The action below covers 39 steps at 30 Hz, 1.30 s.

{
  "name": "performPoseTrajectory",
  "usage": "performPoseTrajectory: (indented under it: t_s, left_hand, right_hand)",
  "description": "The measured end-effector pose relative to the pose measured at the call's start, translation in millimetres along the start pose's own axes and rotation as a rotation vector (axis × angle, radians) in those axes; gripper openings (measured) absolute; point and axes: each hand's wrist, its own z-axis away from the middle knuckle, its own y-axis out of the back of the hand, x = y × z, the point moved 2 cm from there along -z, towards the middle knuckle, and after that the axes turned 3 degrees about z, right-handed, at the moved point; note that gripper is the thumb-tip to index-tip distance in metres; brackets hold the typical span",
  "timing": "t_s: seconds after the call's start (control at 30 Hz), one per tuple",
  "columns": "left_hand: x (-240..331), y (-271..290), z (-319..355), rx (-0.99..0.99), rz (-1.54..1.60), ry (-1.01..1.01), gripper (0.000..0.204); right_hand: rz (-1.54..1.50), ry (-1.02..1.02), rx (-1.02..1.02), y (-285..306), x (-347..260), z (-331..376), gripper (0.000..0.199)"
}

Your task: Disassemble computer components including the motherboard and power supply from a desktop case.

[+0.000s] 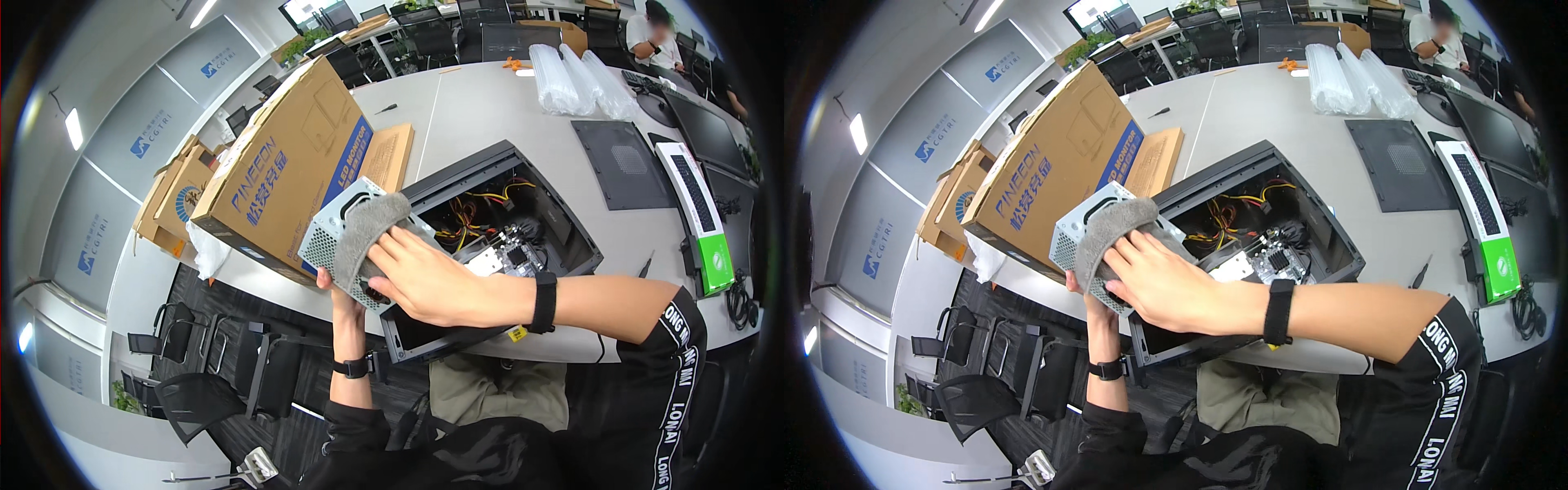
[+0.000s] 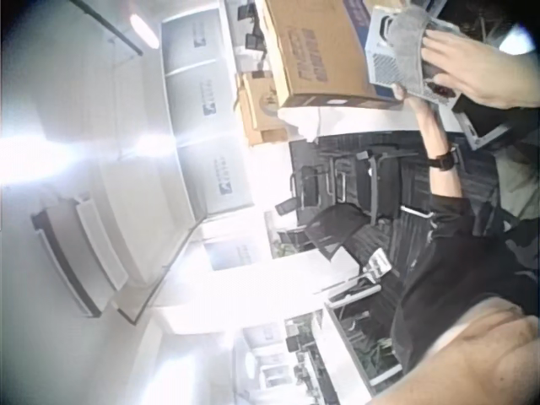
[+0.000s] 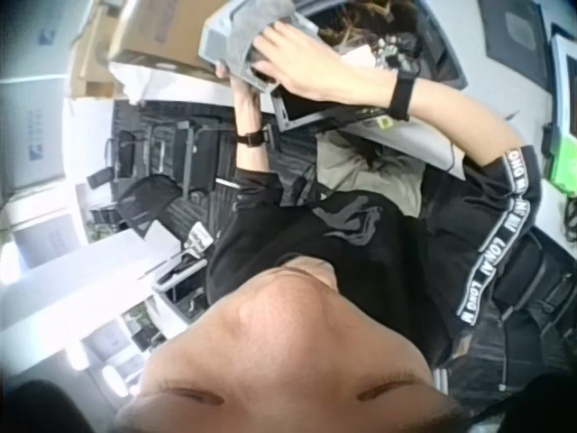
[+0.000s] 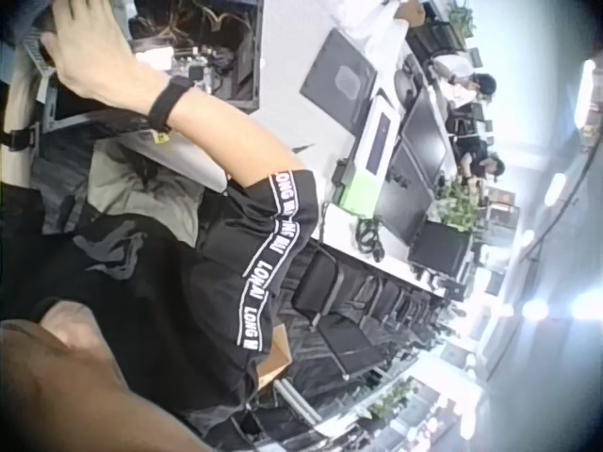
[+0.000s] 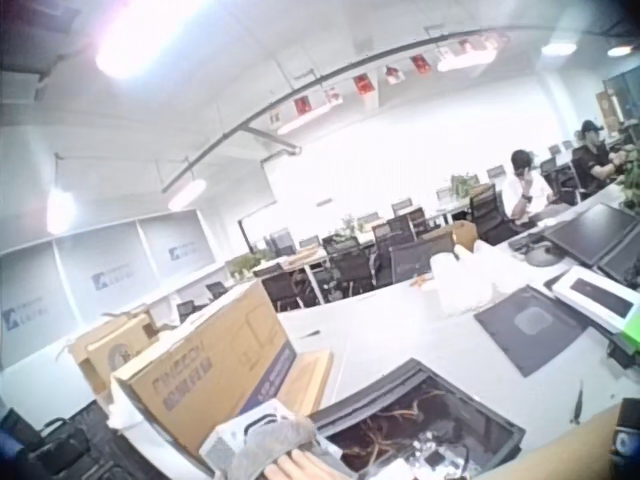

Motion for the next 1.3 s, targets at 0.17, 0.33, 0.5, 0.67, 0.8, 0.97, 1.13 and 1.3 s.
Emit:
performPoseTrajectory:
  t_s: [0.17, 0.33, 0.5, 0.67, 0.8, 0.97, 1.13, 1.3]
  left_hand:
    - [2.2, -5.4, -4.7, 0.055, -0.001, -0.046, 0.117]
    - [6.5, -13.2, -2.6, 0.094, -0.061, -0.063, 0.125]
    - [7.8, -15.7, -4.5, 0.106, -0.093, -0.073, 0.126]
    - [9.0, -15.1, -8.2, 0.084, -0.037, -0.053, 0.126]
    - [9.4, -11.3, -6.0, 0.098, -0.045, -0.041, 0.121]
    - [9.5, -10.8, -4.3, 0.139, -0.066, -0.021, 0.116]
    - [12.4, -20.1, -7.6, 0.062, -0.015, -0.026, 0.121]
    - [14.7, -21.4, -10.9, 0.028, -0.014, -0.022, 0.125]
  right_hand:
    - [0.0, 0.032, -0.04, 10.9, 1.2, 15.6, 0.044]
    - [0.006, 0.015, -0.13, 19.1, 1.0, 32.3, 0.051]
    - [-0.035, 0.03, -0.258, 29.2, 10.9, 30.0, 0.06]
    - [0.055, 0.139, -0.264, 28.7, 18.2, 10.9, 0.067]
    - [0.034, 0.112, -0.166, 19.9, 19.2, -5.3, 0.066]
    - [0.003, 0.109, -0.091, 9.1, 29.1, -27.5, 0.06]
    - [-0.03, 0.056, -0.077, 3.2, 42.4, -36.8, 0.05]
    - [-0.163, -0.031, -0.047, 0.9, 47.6, -30.8, 0.043]
